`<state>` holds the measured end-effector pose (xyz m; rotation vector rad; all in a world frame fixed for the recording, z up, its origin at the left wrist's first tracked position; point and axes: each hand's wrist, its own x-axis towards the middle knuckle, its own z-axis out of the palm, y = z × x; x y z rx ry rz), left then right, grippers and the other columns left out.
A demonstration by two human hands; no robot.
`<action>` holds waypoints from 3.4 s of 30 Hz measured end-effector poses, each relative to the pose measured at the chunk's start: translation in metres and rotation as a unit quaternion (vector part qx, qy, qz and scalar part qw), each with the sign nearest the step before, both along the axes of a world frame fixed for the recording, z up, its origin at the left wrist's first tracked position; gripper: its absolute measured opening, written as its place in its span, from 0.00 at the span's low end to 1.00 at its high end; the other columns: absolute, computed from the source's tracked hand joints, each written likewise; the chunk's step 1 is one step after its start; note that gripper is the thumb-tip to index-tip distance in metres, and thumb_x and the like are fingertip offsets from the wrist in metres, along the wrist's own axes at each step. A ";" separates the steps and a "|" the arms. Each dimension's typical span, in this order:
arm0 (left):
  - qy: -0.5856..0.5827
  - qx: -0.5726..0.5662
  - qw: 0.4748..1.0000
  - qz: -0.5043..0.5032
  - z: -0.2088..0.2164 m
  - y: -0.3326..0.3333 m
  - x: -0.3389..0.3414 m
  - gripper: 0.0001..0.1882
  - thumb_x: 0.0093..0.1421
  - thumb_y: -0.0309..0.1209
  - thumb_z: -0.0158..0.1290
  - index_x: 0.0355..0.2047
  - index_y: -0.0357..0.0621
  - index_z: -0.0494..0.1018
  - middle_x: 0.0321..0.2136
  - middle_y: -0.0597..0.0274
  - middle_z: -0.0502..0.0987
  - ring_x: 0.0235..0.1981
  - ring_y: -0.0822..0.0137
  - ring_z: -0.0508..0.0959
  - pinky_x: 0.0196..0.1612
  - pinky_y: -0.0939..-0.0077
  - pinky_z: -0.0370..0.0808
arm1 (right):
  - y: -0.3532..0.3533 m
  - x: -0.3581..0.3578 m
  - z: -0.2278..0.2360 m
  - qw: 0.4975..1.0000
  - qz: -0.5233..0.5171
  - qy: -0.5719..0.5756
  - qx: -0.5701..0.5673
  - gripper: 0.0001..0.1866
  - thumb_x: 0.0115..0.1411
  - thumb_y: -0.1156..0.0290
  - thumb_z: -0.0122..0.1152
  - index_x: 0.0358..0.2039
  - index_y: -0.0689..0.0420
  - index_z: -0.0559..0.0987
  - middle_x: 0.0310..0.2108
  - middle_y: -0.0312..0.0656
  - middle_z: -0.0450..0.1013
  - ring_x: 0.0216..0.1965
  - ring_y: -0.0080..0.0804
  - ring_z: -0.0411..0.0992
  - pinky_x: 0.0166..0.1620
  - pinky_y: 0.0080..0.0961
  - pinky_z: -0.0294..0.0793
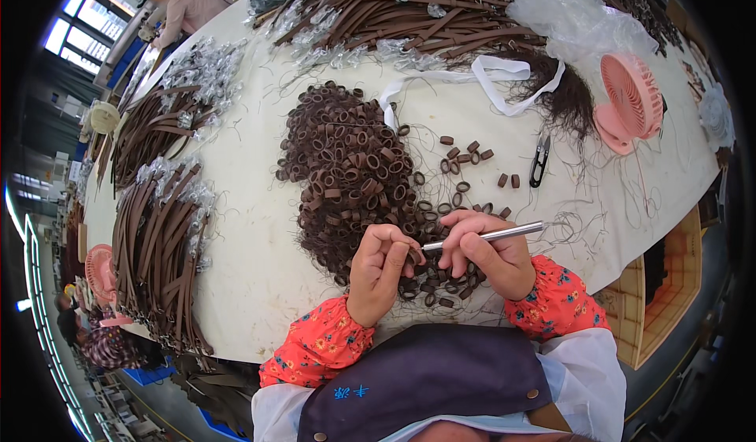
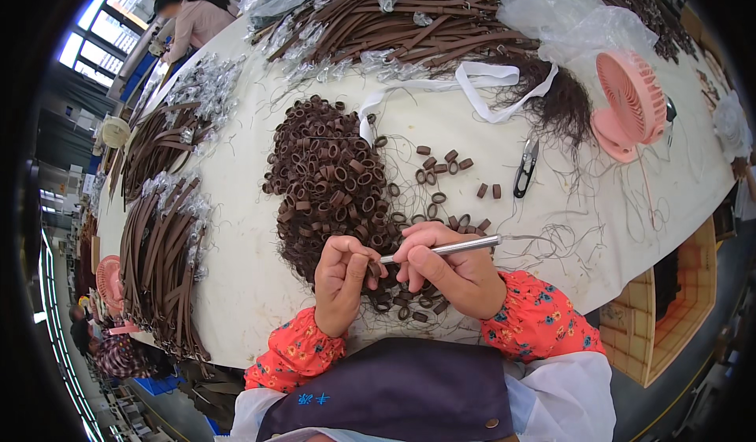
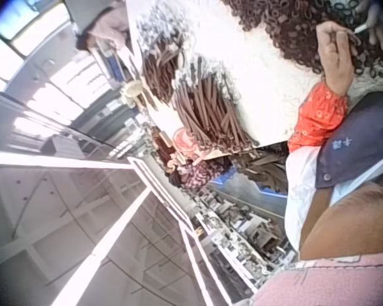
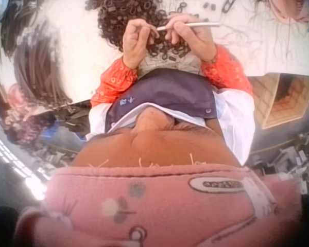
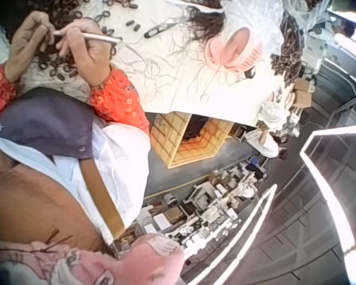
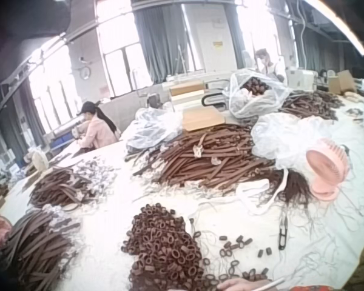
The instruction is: The person uses a metal tool to thread a white elastic band through small brown plastic rings. They work at a table covered with piles of these rings and hair strands, likely assembling hair accessories in a workshop setting.
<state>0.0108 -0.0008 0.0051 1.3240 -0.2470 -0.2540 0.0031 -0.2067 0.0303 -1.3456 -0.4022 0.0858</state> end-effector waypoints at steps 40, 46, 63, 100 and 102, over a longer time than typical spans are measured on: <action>0.048 0.002 0.999 0.020 0.003 -0.007 -0.007 0.07 0.65 0.26 0.53 0.41 0.36 0.72 0.25 0.70 0.75 0.22 0.84 0.68 0.25 0.89 0.65 | 0.019 -0.004 -0.004 0.992 -0.088 0.078 -0.049 0.17 0.61 0.75 0.58 0.50 0.59 0.71 0.34 0.37 0.74 0.34 0.16 0.70 0.39 0.15 0.71; 0.047 0.043 0.997 0.041 0.006 0.000 -0.003 0.06 0.66 0.27 0.53 0.38 0.36 0.71 0.24 0.69 0.74 0.21 0.83 0.67 0.24 0.88 0.63 | 0.006 -0.004 0.001 0.993 -0.113 0.021 0.007 0.11 0.68 0.69 0.50 0.45 0.62 0.73 0.26 0.36 0.74 0.31 0.21 0.72 0.48 0.24 0.69; 0.045 0.036 0.998 0.021 0.006 0.000 -0.002 0.07 0.67 0.28 0.51 0.39 0.36 0.69 0.23 0.69 0.72 0.21 0.82 0.66 0.25 0.87 0.63 | 0.003 -0.001 -0.001 0.995 -0.076 -0.053 -0.019 0.11 0.69 0.68 0.46 0.38 0.59 0.76 0.19 0.32 0.73 0.29 0.22 0.74 0.58 0.37 0.62; -0.425 0.504 0.752 -0.007 0.016 -0.010 0.007 0.15 0.48 0.26 0.61 0.38 0.51 0.78 0.31 0.67 0.71 0.35 0.63 0.70 0.40 0.66 0.63 | -0.006 0.002 0.003 0.990 -0.121 -0.074 0.024 0.12 0.70 0.72 0.43 0.41 0.66 0.73 0.29 0.41 0.71 0.27 0.20 0.72 0.34 0.17 0.71; -0.416 0.497 0.761 -0.018 0.013 -0.010 0.008 0.15 0.49 0.24 0.60 0.40 0.47 0.76 0.30 0.65 0.72 0.34 0.62 0.72 0.40 0.66 0.65 | -0.006 0.002 0.003 0.990 -0.119 -0.073 0.020 0.12 0.70 0.71 0.44 0.41 0.66 0.73 0.29 0.41 0.71 0.27 0.20 0.71 0.33 0.17 0.71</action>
